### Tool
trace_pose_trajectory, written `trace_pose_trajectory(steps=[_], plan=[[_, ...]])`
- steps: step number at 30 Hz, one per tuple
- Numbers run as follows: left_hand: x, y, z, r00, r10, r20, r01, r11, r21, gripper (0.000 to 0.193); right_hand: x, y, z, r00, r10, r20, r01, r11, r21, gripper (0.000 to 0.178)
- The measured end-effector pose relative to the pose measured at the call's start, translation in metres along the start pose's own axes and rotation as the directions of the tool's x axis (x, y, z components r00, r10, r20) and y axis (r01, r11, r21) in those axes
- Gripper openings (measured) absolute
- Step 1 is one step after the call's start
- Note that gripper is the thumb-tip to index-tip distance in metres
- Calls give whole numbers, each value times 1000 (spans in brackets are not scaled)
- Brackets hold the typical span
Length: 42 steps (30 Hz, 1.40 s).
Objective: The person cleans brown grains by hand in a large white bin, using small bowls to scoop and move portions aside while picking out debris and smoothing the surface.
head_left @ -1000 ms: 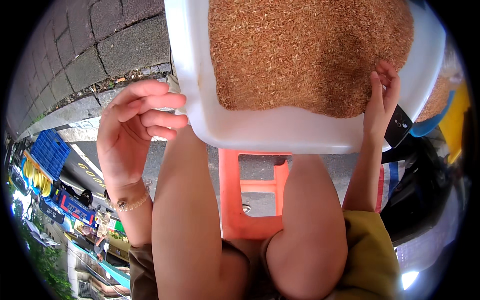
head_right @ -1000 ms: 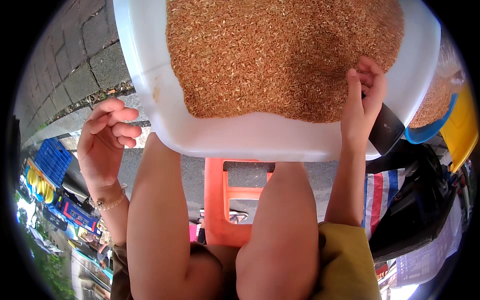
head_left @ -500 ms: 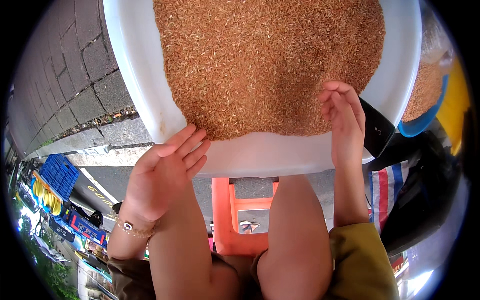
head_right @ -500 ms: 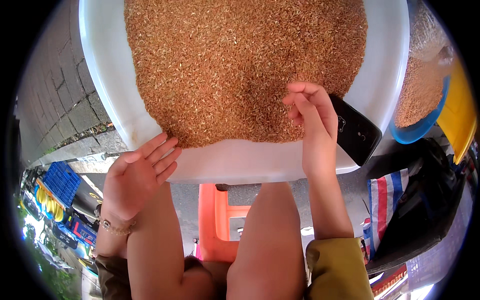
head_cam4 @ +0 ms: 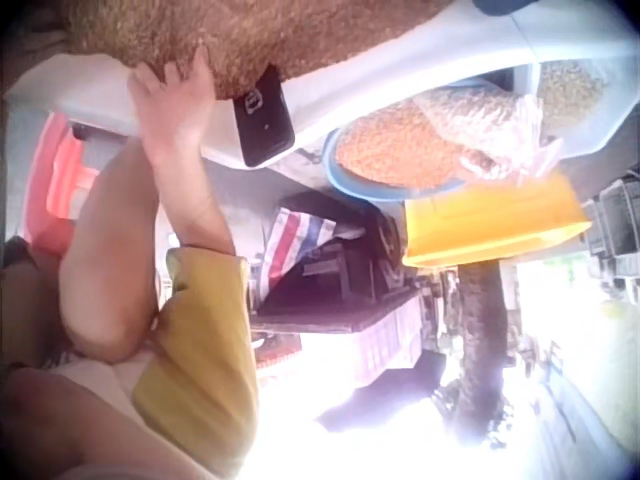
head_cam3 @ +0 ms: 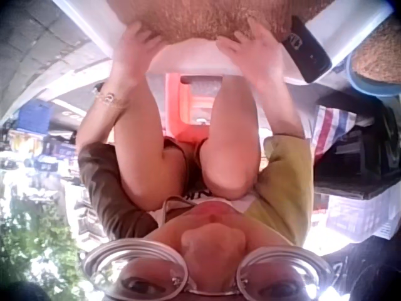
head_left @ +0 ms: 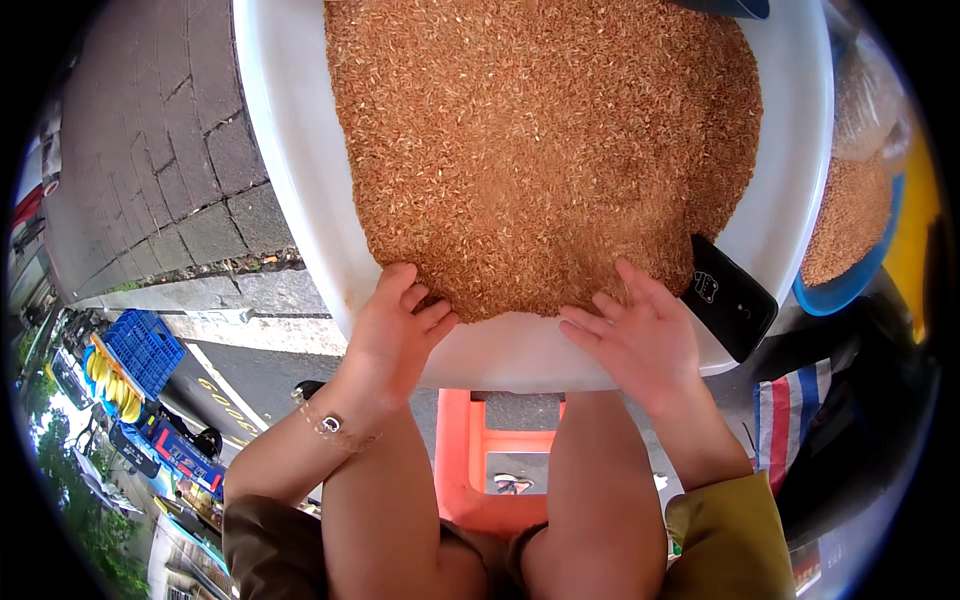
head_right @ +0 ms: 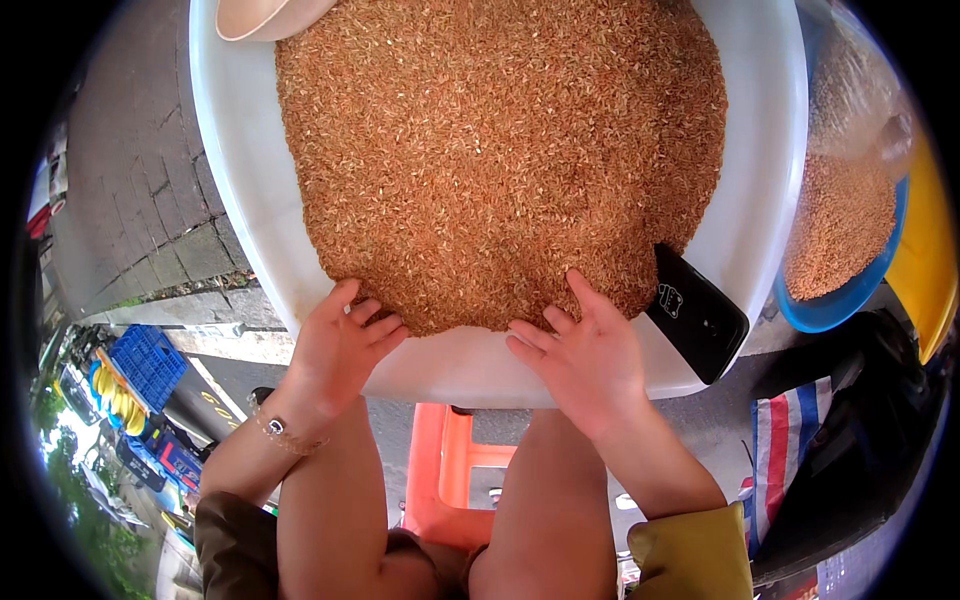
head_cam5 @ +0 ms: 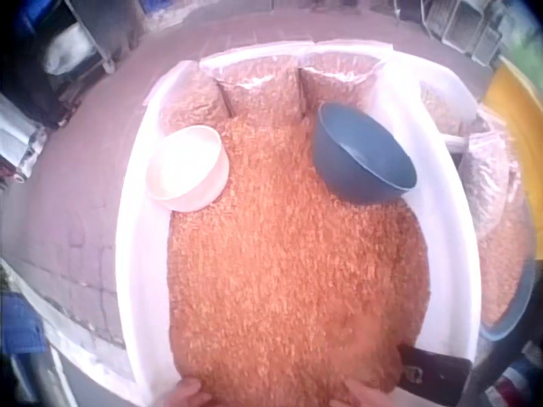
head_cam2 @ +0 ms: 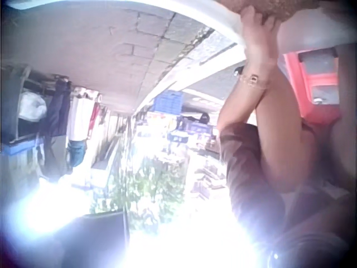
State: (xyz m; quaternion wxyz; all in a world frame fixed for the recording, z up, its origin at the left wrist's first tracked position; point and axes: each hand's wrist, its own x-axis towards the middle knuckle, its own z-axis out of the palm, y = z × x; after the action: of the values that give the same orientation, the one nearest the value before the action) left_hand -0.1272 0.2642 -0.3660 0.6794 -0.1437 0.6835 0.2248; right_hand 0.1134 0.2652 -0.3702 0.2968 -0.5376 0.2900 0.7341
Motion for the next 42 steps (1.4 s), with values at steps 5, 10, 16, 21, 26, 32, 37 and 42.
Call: trace_pose_trajectory(steps=[5, 10, 16, 21, 26, 32, 37, 42], plan=[[29, -7, 16, 995, -57, -79, 52, 997, -56, 69, 36, 22, 8, 998, -43, -53, 52, 983, 176, 66], [40, -9, 39, 997, 9, -74, -10, 1000, -12, 64, 64, 30, 31, 983, -145, -115, 162, 976, 147, 55], [70, -26, 44, 984, 119, -135, -132, 987, -94, 61, 80, 51, 47, 916, -321, -240, 348, 934, 81, 57], [75, -21, 31, 997, 21, -68, -34, 982, -187, 66, 90, 52, 48, 910, -299, -289, 325, 944, 49, 60], [51, -9, 50, 997, 71, -28, -75, 980, -182, 66, 97, 37, 40, 953, -234, -192, 259, 959, 117, 64], [71, -16, 41, 997, 61, 39, -48, 959, -279, 69, 93, 41, 54, 952, -255, -170, 273, 957, 95, 68], [82, -20, 47, 998, 40, 58, -18, 942, -334, 67, 96, 40, 44, 954, -290, -71, 296, 951, 92, 61], [75, -5, 46, 985, 106, 133, -47, 921, -386, 62, 96, 41, 48, 942, -320, 102, 303, 940, 158, 55]])
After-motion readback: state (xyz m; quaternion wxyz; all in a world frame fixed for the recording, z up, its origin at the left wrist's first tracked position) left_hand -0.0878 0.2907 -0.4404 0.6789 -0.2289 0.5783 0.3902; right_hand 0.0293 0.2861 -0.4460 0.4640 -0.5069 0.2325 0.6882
